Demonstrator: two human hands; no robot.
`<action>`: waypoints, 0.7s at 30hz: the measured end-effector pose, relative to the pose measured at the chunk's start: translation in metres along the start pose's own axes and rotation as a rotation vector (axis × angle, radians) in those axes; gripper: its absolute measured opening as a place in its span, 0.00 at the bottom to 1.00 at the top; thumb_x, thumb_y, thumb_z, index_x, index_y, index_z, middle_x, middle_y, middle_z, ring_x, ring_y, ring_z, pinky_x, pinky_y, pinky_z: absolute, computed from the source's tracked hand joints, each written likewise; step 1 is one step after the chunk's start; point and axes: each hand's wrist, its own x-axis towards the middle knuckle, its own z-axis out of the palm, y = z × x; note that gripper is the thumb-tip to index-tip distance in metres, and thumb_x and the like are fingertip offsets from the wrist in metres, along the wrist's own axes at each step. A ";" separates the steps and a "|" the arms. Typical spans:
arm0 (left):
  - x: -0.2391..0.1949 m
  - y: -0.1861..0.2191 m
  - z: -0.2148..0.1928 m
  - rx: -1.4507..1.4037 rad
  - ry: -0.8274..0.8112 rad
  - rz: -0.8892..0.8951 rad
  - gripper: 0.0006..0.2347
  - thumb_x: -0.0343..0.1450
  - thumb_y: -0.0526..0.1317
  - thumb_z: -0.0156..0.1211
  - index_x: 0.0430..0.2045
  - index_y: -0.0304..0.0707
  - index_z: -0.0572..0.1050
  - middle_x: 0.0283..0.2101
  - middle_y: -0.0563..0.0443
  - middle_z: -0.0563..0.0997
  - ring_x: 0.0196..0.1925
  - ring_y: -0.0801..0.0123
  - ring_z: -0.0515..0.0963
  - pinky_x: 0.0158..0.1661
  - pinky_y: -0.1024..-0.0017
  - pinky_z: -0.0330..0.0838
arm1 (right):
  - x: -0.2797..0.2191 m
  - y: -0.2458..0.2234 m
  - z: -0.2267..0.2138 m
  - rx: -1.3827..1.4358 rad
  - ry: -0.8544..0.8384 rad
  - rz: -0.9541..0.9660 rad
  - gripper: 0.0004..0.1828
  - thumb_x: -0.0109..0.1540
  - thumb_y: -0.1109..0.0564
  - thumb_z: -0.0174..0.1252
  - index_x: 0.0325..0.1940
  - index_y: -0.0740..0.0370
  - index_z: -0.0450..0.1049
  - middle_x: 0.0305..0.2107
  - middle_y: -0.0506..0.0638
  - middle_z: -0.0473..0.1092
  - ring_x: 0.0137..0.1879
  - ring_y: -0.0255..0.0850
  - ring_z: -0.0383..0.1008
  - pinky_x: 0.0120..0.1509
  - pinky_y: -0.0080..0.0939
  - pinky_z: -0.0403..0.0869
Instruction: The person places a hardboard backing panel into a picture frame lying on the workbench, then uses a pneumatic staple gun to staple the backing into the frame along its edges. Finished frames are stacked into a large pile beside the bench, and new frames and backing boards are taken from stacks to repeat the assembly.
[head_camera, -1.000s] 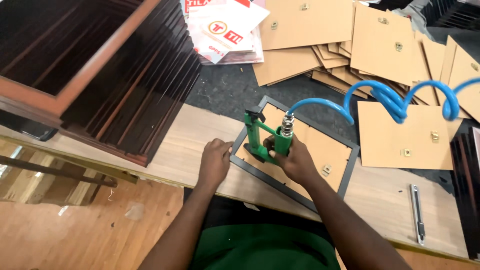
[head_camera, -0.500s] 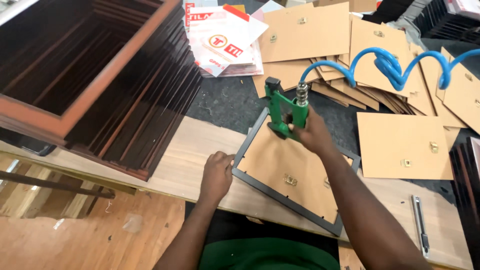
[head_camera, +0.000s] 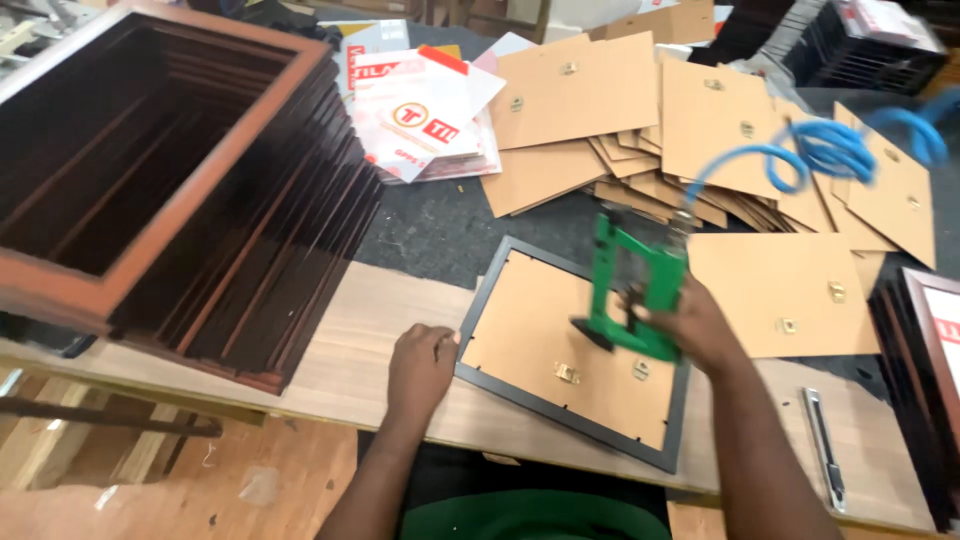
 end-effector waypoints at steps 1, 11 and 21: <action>0.013 0.001 0.005 -0.005 -0.008 0.008 0.09 0.68 0.40 0.61 0.36 0.36 0.83 0.36 0.40 0.80 0.44 0.47 0.78 0.46 0.54 0.71 | -0.017 0.001 -0.017 -0.001 0.012 0.000 0.26 0.52 0.67 0.64 0.54 0.64 0.68 0.44 0.56 0.78 0.53 0.48 0.81 0.60 0.49 0.78; 0.083 0.024 0.073 0.473 -0.107 -0.039 0.09 0.75 0.39 0.53 0.41 0.35 0.78 0.52 0.40 0.77 0.50 0.47 0.80 0.45 0.52 0.78 | -0.143 0.062 -0.133 0.163 0.185 0.265 0.19 0.56 0.64 0.64 0.51 0.67 0.72 0.42 0.61 0.77 0.49 0.50 0.79 0.53 0.52 0.76; 0.101 0.000 -0.021 0.199 -0.224 -0.256 0.24 0.67 0.57 0.64 0.39 0.29 0.81 0.39 0.30 0.84 0.44 0.40 0.84 0.47 0.52 0.76 | -0.110 0.078 -0.097 0.283 0.039 0.289 0.21 0.56 0.59 0.65 0.51 0.66 0.70 0.39 0.59 0.75 0.44 0.49 0.80 0.47 0.49 0.78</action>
